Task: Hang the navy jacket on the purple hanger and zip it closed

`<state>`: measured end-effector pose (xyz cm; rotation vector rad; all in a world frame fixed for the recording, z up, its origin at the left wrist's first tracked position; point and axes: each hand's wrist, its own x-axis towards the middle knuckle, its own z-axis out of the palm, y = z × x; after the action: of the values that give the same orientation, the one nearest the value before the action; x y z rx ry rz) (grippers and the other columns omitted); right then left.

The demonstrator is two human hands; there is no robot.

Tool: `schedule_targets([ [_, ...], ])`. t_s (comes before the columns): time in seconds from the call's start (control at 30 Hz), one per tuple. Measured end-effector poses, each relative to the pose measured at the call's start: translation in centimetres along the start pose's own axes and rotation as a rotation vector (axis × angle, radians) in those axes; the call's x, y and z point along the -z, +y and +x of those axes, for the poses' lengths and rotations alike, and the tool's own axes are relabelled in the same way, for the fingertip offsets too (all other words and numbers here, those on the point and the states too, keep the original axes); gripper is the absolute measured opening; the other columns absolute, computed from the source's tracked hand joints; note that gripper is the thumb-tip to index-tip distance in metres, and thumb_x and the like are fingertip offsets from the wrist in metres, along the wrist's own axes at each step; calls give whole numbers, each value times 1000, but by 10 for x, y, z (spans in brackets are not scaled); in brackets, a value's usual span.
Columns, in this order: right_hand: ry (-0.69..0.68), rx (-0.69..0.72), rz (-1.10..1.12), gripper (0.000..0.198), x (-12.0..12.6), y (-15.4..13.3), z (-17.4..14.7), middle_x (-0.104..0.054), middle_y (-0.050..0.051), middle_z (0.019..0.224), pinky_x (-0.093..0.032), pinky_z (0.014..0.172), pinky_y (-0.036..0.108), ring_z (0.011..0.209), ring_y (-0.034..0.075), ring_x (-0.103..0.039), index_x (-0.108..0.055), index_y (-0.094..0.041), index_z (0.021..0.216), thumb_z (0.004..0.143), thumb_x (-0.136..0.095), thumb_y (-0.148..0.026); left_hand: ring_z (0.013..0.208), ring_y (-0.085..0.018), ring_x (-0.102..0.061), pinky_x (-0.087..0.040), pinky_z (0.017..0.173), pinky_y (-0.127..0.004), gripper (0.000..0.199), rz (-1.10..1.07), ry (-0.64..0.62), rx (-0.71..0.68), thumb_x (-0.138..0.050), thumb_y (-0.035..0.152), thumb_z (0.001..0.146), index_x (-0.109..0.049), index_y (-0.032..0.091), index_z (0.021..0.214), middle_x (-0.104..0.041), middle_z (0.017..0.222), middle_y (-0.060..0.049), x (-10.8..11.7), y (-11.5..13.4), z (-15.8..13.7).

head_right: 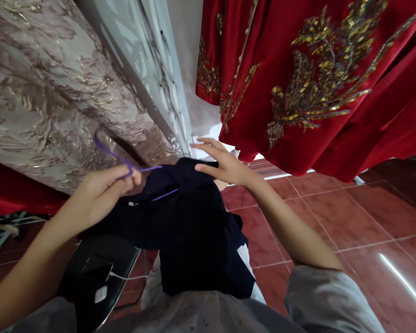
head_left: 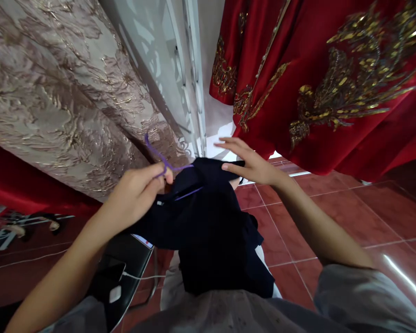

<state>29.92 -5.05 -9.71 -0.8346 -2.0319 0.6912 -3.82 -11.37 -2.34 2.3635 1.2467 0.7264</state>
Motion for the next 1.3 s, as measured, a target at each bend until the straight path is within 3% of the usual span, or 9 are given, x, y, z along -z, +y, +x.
schedule_targets([
  [0.13, -94, -279, 342, 47, 4, 6, 6, -64, 2, 67, -41, 52, 24, 59, 12, -57, -71, -17, 72, 90, -70, -60, 72, -21, -68, -53, 68, -36, 11, -56, 359, -38, -68, 25, 84, -73, 25, 94, -73, 83, -3, 8, -28, 38],
  [0.33, 389, -231, 477, 27, 52, -12, 81, -67, -1, 63, -41, 52, 20, 55, 6, -59, -70, -14, 70, 86, -82, -32, 97, -24, -68, -54, 93, -43, 23, 77, 870, -397, -64, 37, 98, -69, 29, 120, -70, 104, -4, -10, -31, 57],
  [0.47, 599, -227, 386, 30, 74, -25, 108, -61, -3, 55, -34, 54, 23, 49, 0, -49, -65, -12, 63, 92, -72, -16, 65, -16, -62, -51, 68, -34, 31, 302, 557, -393, -56, 27, 102, -69, 27, 130, -72, 85, -2, -43, -29, 45],
  [0.6, 831, -159, 365, 20, 77, -14, 73, -63, -1, 61, -36, 56, 24, 51, 2, -50, -71, -13, 71, 91, -71, -10, 80, -20, -70, -53, 68, -33, 43, 273, 273, -120, -54, 30, 103, -58, 25, 146, -74, 105, -7, -75, -38, 38],
  [0.8, 1019, -91, 237, 10, 48, 17, 11, -67, 5, 79, -49, 72, 28, 70, 13, -61, -69, -19, 84, 93, -68, -25, 114, -24, -68, -56, 101, -41, 30, -209, 489, -133, -61, 28, 101, -66, 22, 130, -69, 121, -12, -123, -42, 34],
  [0.97, 1430, -61, -123, 18, -51, -6, -21, -65, 7, 111, -49, 90, 33, 102, 19, -64, -67, -21, 104, 90, -73, -30, 92, -21, -71, -61, 87, -37, 14, -603, 878, 64, -75, 35, 92, -72, 24, 100, -71, 95, -6, -165, -18, 31],
  [1.03, 1205, -240, 108, 22, -97, -15, -32, -60, 1, 81, -47, 72, 29, 76, 15, -60, -62, -21, 83, 91, -73, -39, 86, -21, -71, -61, 82, -37, 16, -656, 939, 141, -78, 37, 90, -71, 24, 93, -70, 89, -5, -174, -7, 29],
  [1.13, 470, -446, 467, 40, -142, -18, -38, -61, 2, 69, -46, 63, 28, 65, 14, -59, -62, -19, 78, 98, -61, -54, 82, -20, -70, -60, 77, -35, 16, -706, 920, 168, -77, 37, 90, -68, 24, 88, -68, 85, -4, -179, 7, 25],
  [1.3, 513, -480, 679, 43, -149, -13, -31, -66, 2, 72, -45, 59, 26, 61, 13, -58, -58, -20, 77, 96, -60, -58, 78, -18, -66, -58, 74, -34, 21, -740, 883, 150, -77, 41, 90, -64, 24, 91, -65, 87, -4, -181, 17, 20],
])
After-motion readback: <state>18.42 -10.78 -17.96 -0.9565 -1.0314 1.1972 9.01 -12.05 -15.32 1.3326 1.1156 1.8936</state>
